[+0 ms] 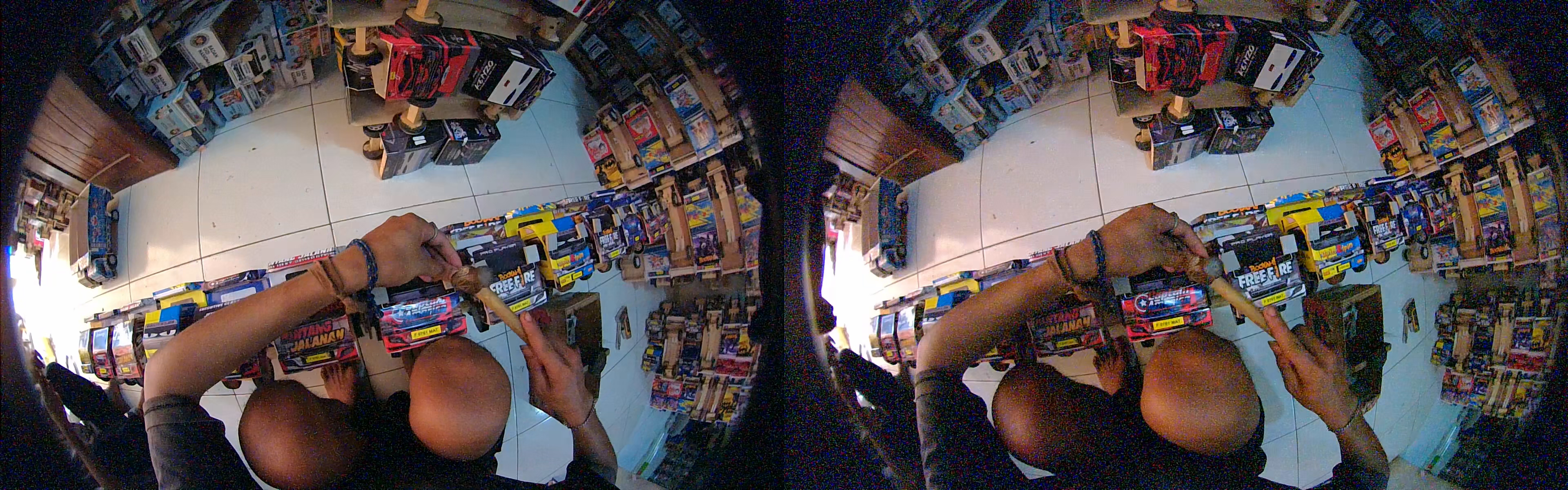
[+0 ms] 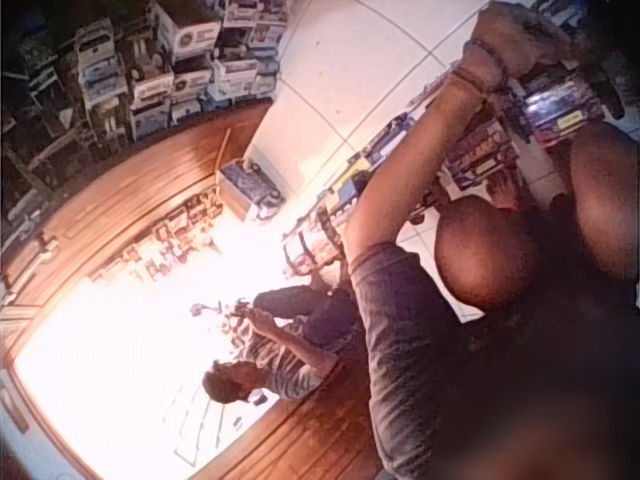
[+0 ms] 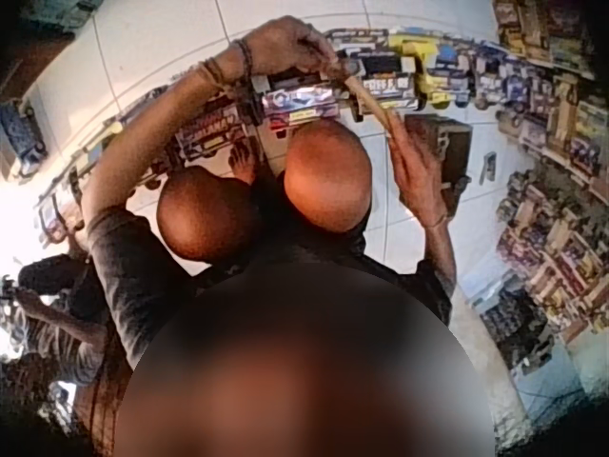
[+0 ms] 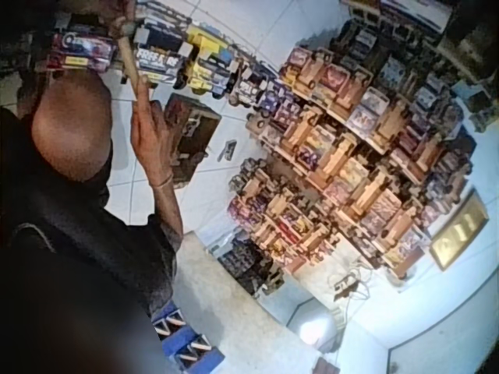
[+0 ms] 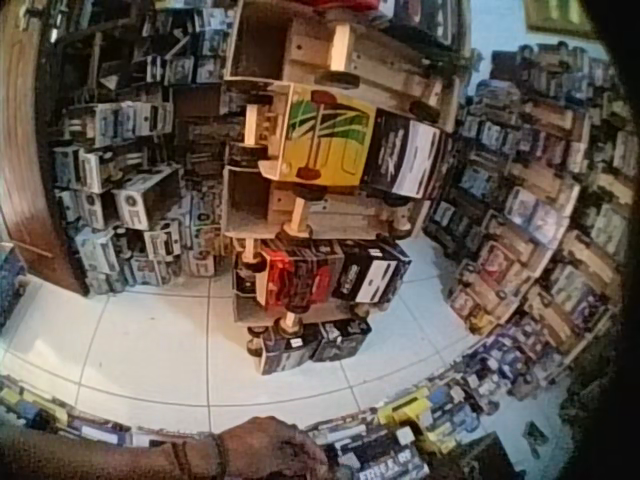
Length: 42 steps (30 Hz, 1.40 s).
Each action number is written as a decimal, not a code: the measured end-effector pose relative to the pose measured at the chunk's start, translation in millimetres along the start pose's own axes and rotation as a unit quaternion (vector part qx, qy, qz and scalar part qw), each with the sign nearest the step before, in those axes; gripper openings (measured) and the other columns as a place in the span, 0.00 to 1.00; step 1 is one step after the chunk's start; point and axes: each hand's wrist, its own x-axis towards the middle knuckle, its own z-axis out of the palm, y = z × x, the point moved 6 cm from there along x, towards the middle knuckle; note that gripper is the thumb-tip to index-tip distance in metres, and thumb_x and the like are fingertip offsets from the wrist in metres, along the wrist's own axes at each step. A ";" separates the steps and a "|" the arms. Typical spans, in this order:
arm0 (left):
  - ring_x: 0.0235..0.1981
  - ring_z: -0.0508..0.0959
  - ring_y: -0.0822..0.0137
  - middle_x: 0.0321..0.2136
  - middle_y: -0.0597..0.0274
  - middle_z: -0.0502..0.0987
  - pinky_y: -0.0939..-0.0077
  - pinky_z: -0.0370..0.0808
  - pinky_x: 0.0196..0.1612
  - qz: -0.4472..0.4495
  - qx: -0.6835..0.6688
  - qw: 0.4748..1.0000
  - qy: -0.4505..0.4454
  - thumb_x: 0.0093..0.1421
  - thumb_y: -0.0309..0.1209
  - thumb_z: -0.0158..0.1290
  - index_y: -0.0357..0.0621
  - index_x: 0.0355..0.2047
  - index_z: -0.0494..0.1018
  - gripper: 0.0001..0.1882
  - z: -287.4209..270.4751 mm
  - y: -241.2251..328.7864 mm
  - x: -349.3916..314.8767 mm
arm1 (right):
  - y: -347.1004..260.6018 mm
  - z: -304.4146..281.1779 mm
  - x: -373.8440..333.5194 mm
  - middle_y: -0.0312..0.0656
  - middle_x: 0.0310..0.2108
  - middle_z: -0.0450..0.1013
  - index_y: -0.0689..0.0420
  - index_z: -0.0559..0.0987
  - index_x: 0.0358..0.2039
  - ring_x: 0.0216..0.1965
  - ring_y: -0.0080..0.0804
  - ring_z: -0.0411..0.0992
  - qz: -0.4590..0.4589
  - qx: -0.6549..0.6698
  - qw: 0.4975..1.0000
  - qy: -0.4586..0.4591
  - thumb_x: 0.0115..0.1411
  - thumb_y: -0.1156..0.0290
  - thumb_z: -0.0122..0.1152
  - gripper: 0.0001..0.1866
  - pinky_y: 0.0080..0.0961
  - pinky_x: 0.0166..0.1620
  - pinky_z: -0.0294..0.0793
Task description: The person sits on the floor and uses a hammer to drive small wooden pegs into the tops of several toy truck boxes arranged in a row. They repeatedly pick up pegs from a nearby box and tap them into place on each truck.
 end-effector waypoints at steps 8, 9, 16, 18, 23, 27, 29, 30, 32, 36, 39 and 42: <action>0.31 0.83 0.70 0.29 0.59 0.84 0.76 0.79 0.36 0.038 0.039 0.998 0.020 0.54 0.33 0.65 0.47 0.36 0.84 0.10 -0.9 0.0 0.7 | 3.3 6.3 -2.0 0.42 0.24 0.70 0.47 0.66 0.66 0.25 0.40 0.69 0.026 0.024 0.999 -0.014 0.59 0.75 0.62 0.34 0.38 0.32 0.71; 0.31 0.83 0.70 0.30 0.59 0.84 0.76 0.79 0.36 0.023 0.027 0.999 0.014 0.54 0.34 0.65 0.47 0.36 0.84 0.10 -0.3 -1.3 1.1 | 3.1 7.0 -2.3 0.42 0.24 0.70 0.47 0.66 0.66 0.25 0.40 0.69 0.022 0.016 0.999 -0.017 0.59 0.75 0.62 0.34 0.38 0.31 0.71; 0.32 0.83 0.71 0.29 0.60 0.84 0.77 0.79 0.37 0.017 0.052 0.998 0.011 0.54 0.35 0.66 0.48 0.35 0.84 0.10 -1.6 3.1 -0.9 | 5.4 5.9 -3.3 0.41 0.24 0.70 0.47 0.66 0.66 0.25 0.40 0.69 0.058 0.039 0.998 -0.009 0.59 0.75 0.63 0.34 0.38 0.32 0.71; 0.31 0.83 0.71 0.29 0.61 0.84 0.77 0.79 0.37 0.000 0.009 1.000 0.006 0.54 0.34 0.66 0.48 0.35 0.84 0.09 -0.7 2.2 -1.1 | 3.6 5.5 -2.7 0.43 0.27 0.71 0.49 0.66 0.66 0.28 0.42 0.70 0.051 0.033 0.998 -0.025 0.59 0.76 0.62 0.34 0.38 0.34 0.72; 0.30 0.83 0.71 0.28 0.60 0.84 0.76 0.79 0.37 0.009 0.034 0.999 0.008 0.53 0.33 0.66 0.48 0.35 0.84 0.10 -3.3 2.1 -0.8 | 0.6 6.6 -2.3 0.56 0.41 0.77 0.57 0.66 0.65 0.40 0.52 0.77 0.050 0.017 0.995 -0.087 0.60 0.82 0.57 0.31 0.40 0.42 0.77; 0.30 0.83 0.69 0.28 0.59 0.84 0.74 0.79 0.38 0.030 0.051 0.998 0.018 0.52 0.33 0.65 0.49 0.35 0.84 0.10 -4.1 3.0 0.2 | -2.1 10.7 -0.2 0.56 0.41 0.76 0.58 0.65 0.65 0.40 0.53 0.77 0.052 0.001 0.993 -0.107 0.61 0.81 0.57 0.31 0.41 0.43 0.76; 0.30 0.83 0.68 0.29 0.59 0.84 0.74 0.79 0.38 0.024 0.047 0.998 0.020 0.52 0.32 0.65 0.49 0.35 0.84 0.09 -3.7 2.3 0.5 | -5.5 11.3 1.9 0.57 0.42 0.76 0.59 0.65 0.65 0.42 0.53 0.77 0.041 -0.007 0.995 -0.089 0.61 0.81 0.57 0.30 0.41 0.46 0.75; 0.31 0.83 0.68 0.29 0.59 0.84 0.73 0.79 0.39 0.009 0.045 0.999 0.021 0.52 0.32 0.64 0.48 0.35 0.84 0.09 -3.4 0.9 1.0 | -7.2 11.4 2.9 0.57 0.43 0.76 0.59 0.65 0.65 0.43 0.53 0.76 0.036 -0.012 0.996 -0.080 0.61 0.81 0.57 0.30 0.41 0.47 0.75; 0.31 0.83 0.67 0.29 0.59 0.84 0.73 0.79 0.39 0.013 0.063 0.998 0.026 0.51 0.31 0.64 0.48 0.35 0.84 0.09 -4.2 1.7 1.3 | -2.3 15.8 2.8 0.57 0.46 0.76 0.60 0.65 0.65 0.46 0.53 0.75 0.099 0.049 0.989 -0.094 0.62 0.80 0.57 0.29 0.41 0.51 0.73; 0.30 0.83 0.66 0.28 0.58 0.83 0.72 0.79 0.37 0.051 0.093 0.994 0.023 0.53 0.31 0.63 0.48 0.36 0.84 0.09 -3.7 7.2 2.9 | -2.2 17.1 5.8 0.56 0.50 0.74 0.60 0.65 0.65 0.49 0.52 0.74 0.094 0.101 0.988 -0.073 0.63 0.79 0.56 0.29 0.40 0.55 0.70; 0.28 0.82 0.67 0.27 0.59 0.82 0.72 0.79 0.36 0.097 0.096 0.990 0.031 0.54 0.32 0.63 0.48 0.37 0.84 0.09 -7.9 15.3 4.1 | -6.8 12.8 7.4 0.48 0.35 0.78 0.52 0.65 0.66 0.34 0.43 0.78 0.031 0.009 0.999 -0.026 0.62 0.72 0.60 0.31 0.37 0.44 0.74; 0.29 0.82 0.69 0.28 0.60 0.83 0.74 0.79 0.36 0.061 0.046 0.997 0.011 0.55 0.32 0.64 0.46 0.37 0.83 0.09 -11.3 14.8 6.0 | -2.9 14.1 4.3 0.51 0.37 0.79 0.53 0.65 0.66 0.36 0.46 0.79 0.056 0.011 0.998 -0.035 0.63 0.72 0.60 0.30 0.38 0.46 0.75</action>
